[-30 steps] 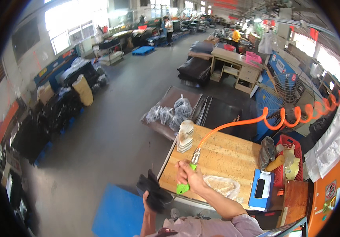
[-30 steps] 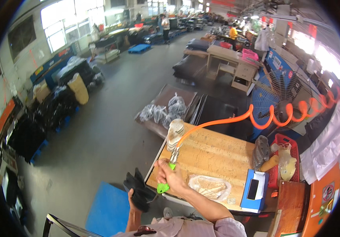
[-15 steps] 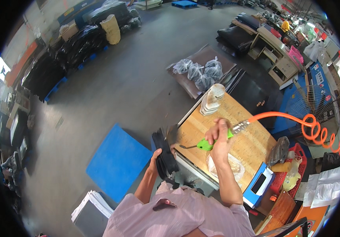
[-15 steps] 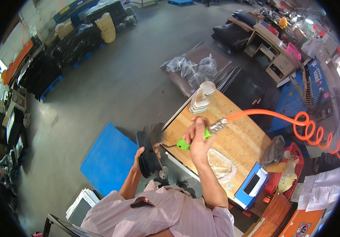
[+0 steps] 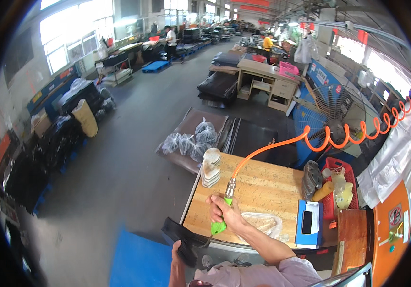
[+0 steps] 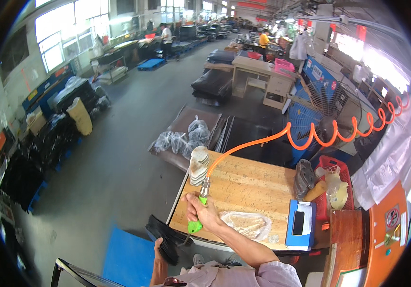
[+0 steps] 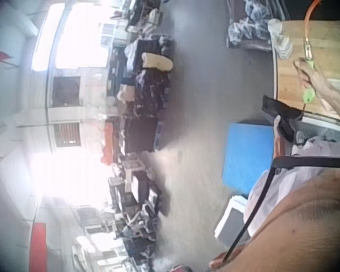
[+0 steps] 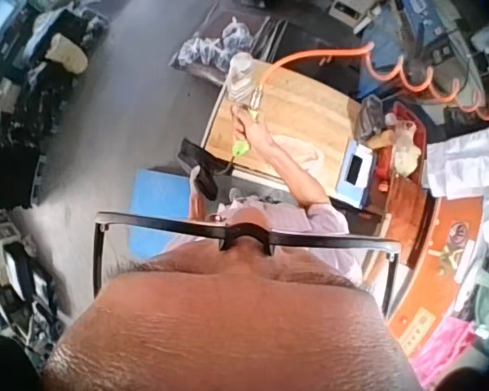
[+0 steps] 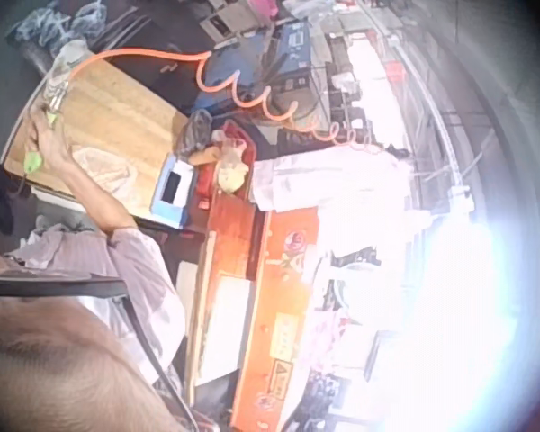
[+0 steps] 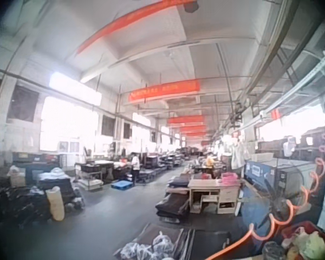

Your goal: The person places a black shoe-like part into a clear plastic bag, seals it, and sets it aside. They then pick up a stack of striped circular parts, walk through the factory floor, and place the stack onto a shelf among similar parts.

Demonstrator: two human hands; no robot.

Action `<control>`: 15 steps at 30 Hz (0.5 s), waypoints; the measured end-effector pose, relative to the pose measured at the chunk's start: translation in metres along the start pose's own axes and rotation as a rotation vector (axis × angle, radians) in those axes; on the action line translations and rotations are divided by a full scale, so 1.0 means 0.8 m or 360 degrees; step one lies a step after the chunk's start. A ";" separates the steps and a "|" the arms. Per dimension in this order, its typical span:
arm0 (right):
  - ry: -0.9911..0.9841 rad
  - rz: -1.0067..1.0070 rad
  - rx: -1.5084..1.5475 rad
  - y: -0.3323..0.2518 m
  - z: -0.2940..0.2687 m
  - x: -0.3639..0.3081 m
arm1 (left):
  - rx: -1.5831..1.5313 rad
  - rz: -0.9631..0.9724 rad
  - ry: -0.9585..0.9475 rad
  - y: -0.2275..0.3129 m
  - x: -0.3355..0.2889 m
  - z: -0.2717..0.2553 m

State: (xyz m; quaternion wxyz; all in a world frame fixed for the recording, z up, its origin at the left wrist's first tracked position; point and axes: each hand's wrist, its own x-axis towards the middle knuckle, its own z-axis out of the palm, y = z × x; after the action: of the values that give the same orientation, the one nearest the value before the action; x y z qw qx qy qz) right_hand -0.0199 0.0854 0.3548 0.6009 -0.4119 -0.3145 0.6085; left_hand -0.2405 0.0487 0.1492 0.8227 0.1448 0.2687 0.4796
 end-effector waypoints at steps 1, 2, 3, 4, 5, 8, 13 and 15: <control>0.0036 -0.0049 -0.0100 0.001 -0.001 -0.003 | 0.0021 -0.0047 -0.0009 0.004 0.001 0.004; 0.0080 -0.0128 -0.0191 0.000 -0.003 -0.006 | 0.0010 -0.0063 -0.0121 0.007 0.004 0.006; 0.0084 -0.0177 -0.0282 0.000 -0.004 -0.009 | -0.0019 -0.0037 -0.0191 0.008 0.008 0.009; 0.0069 -0.0101 -0.0272 0.000 -0.005 -0.013 | 0.0003 0.0012 -0.0270 0.009 0.012 0.011; 0.0038 -0.0104 -0.0204 0.000 -0.006 -0.016 | -0.0065 -0.0018 -0.0174 0.009 0.016 0.014; 0.0056 -0.0168 -0.0161 0.001 -0.011 -0.025 | -0.0031 0.0033 -0.0072 0.005 0.024 0.018; 0.0175 -0.0090 -0.0101 0.015 -0.019 -0.030 | 0.0235 0.0035 0.0224 -0.017 0.026 0.012; 0.0190 -0.0083 -0.0216 0.024 -0.018 -0.029 | 0.0494 0.0149 0.0367 -0.024 0.024 0.008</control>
State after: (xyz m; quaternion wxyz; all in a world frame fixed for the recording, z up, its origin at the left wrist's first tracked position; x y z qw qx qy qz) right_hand -0.0173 0.0596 0.3342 0.6049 -0.4790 -0.3291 0.5444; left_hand -0.2156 0.0558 0.1395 0.7312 0.2263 0.4248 0.4835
